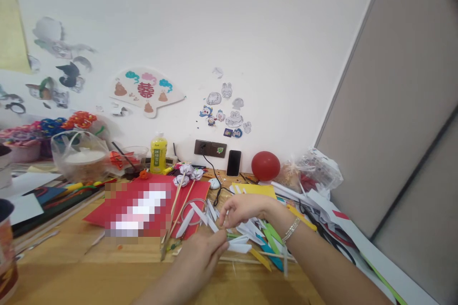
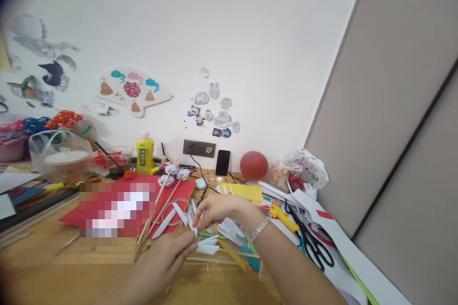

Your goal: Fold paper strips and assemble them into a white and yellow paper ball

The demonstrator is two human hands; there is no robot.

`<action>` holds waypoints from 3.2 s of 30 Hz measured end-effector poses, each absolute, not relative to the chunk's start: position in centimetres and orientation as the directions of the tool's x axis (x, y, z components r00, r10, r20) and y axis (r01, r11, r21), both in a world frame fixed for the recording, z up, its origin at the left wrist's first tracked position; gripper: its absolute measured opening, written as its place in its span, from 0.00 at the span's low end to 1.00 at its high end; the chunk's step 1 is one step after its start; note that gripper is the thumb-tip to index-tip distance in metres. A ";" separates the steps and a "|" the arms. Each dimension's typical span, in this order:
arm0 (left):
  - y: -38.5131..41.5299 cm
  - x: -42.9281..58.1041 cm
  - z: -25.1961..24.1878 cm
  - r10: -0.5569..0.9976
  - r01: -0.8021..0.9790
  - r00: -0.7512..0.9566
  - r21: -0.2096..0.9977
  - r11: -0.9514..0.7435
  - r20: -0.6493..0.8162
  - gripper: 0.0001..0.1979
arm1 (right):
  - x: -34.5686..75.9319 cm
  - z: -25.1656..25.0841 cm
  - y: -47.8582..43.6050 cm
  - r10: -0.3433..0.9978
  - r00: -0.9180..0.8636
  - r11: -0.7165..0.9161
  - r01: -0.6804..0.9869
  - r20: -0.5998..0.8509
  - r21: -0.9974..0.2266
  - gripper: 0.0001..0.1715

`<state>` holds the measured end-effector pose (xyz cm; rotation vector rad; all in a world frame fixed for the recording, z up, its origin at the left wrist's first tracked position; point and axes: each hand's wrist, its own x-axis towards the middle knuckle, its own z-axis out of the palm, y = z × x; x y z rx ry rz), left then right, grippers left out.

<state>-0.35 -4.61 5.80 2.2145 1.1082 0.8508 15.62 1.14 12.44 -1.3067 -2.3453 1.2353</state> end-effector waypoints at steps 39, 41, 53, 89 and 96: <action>-3.3 0.4 5.7 0.939 -0.236 0.304 0.968 -0.087 0.158 0.23 | 12.6 5.6 -4.7 0.954 -0.045 0.300 0.067 0.298 -0.951 0.18; -3.4 0.3 6.0 0.934 -0.238 0.318 0.967 -0.087 0.163 0.23 | 13.1 6.0 -4.5 0.948 -0.095 0.316 0.132 0.305 -0.939 0.16; -2.1 -0.3 4.5 0.893 -0.204 0.450 0.976 0.077 0.024 0.21 | 13.7 5.4 -2.6 0.969 -0.182 0.202 0.195 0.167 -0.960 0.10; -2.5 0.7 2.4 0.809 -0.297 0.577 0.894 0.335 -0.111 0.18 | 13.8 3.1 -2.1 0.945 -0.195 0.252 -0.071 0.262 -0.965 0.19; -2.7 0.7 2.9 0.794 -0.266 0.596 0.903 0.338 -0.121 0.17 | 13.7 3.0 -2.1 0.948 -0.190 0.245 -0.070 0.254 -0.967 0.18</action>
